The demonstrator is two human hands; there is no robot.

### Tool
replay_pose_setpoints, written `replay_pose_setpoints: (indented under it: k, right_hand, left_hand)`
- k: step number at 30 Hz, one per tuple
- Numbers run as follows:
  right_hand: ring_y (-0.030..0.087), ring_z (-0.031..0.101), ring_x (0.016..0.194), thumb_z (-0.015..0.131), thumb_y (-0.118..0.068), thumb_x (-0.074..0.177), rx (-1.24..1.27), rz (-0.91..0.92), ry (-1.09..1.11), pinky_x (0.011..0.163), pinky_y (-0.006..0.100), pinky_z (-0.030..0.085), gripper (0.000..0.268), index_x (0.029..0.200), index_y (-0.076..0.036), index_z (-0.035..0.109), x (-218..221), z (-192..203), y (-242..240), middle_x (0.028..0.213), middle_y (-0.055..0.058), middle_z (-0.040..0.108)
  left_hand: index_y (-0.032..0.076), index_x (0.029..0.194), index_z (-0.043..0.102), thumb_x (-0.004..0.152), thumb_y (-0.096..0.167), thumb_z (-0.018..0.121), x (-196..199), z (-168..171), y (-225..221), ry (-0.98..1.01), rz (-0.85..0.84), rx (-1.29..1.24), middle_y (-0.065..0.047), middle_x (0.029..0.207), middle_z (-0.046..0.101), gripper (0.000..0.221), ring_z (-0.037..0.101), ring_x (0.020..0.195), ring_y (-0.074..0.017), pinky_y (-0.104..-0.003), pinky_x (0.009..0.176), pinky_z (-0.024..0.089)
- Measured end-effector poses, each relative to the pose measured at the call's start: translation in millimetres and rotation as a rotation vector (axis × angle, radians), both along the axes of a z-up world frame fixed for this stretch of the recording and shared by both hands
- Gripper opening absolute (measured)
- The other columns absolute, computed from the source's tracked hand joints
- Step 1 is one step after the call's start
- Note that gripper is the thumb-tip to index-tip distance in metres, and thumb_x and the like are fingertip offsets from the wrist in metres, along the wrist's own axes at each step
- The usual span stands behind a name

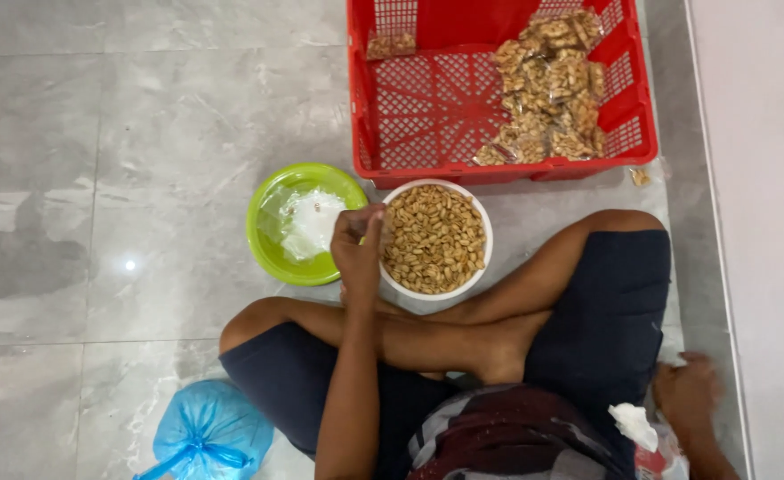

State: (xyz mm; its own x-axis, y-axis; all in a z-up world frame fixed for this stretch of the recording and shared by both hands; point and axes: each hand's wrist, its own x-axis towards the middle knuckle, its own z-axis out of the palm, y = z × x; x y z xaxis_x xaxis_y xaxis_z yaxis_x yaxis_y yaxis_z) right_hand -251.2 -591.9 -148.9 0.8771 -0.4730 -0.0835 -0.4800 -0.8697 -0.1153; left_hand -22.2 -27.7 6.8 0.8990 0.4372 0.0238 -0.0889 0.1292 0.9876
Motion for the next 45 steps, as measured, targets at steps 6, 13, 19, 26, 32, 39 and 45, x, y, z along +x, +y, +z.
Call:
replay_pose_setpoints:
  k: [6, 13, 19, 26, 32, 39, 45]
  right_hand:
    - [0.036, 0.059, 0.109, 0.054, 0.005, 0.114, -0.224, 0.397, -0.285, 0.111, 0.045, 0.042, 0.016, 0.124, 0.013, 0.064, 98.3, 187.3, 119.1, 0.115, 0.026, 0.063]
    - [0.034, 0.051, 0.111, 0.056, -0.016, 0.118, -0.217, 0.606, -0.399, 0.106, 0.045, 0.036, 0.028, 0.131, 0.008, 0.066, 159.9, 273.9, 207.6, 0.117, 0.021, 0.058]
    - [0.016, 0.056, 0.067, 0.054, -0.019, 0.113, 0.882, 0.192, -0.348, 0.061, 0.029, 0.047, 0.022, 0.123, 0.0, 0.053, 192.1, 218.0, 260.7, 0.088, 0.011, 0.062]
    - [0.023, 0.069, 0.068, 0.061, -0.016, 0.11, 0.844, 0.36, -0.449, 0.067, 0.037, 0.057, 0.013, 0.111, -0.005, 0.068, 218.0, 195.7, 300.7, 0.076, 0.013, 0.069]
    - [0.021, 0.068, 0.077, 0.051, -0.015, 0.116, 0.806, 0.466, -0.585, 0.076, 0.035, 0.058, 0.023, 0.116, -0.001, 0.069, 222.9, 207.2, 307.2, 0.083, 0.012, 0.066]
    - [0.018, 0.064, 0.076, 0.047, -0.014, 0.116, 0.802, 0.474, -0.565, 0.074, 0.033, 0.056, 0.024, 0.111, -0.002, 0.067, 215.3, 159.9, 302.4, 0.08, 0.007, 0.062]
    - [0.014, 0.062, 0.071, 0.044, -0.016, 0.116, 0.988, 0.343, -0.513, 0.069, 0.028, 0.057, 0.027, 0.108, -0.003, 0.065, 208.5, 142.8, 312.8, 0.079, 0.006, 0.064]
  left_hand:
    - [0.0, 0.097, 0.068, 0.089, 0.005, 0.074, -2.6, 13.3, -6.7, 0.032, -0.023, 0.16, -0.008, 0.099, 0.075, 0.011, 0.068, 0.085, -0.0149, -0.027, 0.081, 0.057]
    - [0.002, 0.089, 0.06, 0.083, -0.002, 0.074, -3.5, 19.7, -6.6, -0.063, -0.04, 0.27, -0.009, 0.107, 0.073, 0.016, 0.067, 0.093, -0.0191, -0.03, 0.088, 0.053]
    - [0.003, 0.091, 0.061, 0.085, 0.003, 0.076, -3.1, 22.7, -7.7, -0.077, -0.044, 0.351, -0.009, 0.108, 0.072, 0.017, 0.068, 0.093, -0.0194, -0.031, 0.085, 0.054]
    - [0.007, 0.09, 0.065, 0.089, 0.008, 0.081, -0.5, 22.2, -9.7, -0.054, -0.038, 0.372, -0.012, 0.101, 0.076, 0.016, 0.073, 0.089, -0.0285, -0.041, 0.079, 0.057]
    - [0.007, 0.09, 0.065, 0.09, 0.007, 0.081, 1.2, 22.5, -12.0, -0.064, -0.048, 0.348, -0.012, 0.101, 0.076, 0.016, 0.073, 0.089, -0.0281, -0.041, 0.078, 0.057]
    - [0.007, 0.09, 0.065, 0.089, 0.008, 0.081, 1.3, 20.8, -13.0, -0.07, -0.047, 0.385, -0.01, 0.1, 0.076, 0.017, 0.073, 0.09, -0.0263, -0.038, 0.076, 0.057]
    - [0.006, 0.091, 0.065, 0.089, 0.006, 0.081, -1.3, 28.8, -11.9, -0.072, -0.066, 0.409, -0.013, 0.1, 0.075, 0.016, 0.073, 0.092, -0.031, -0.041, 0.079, 0.058]
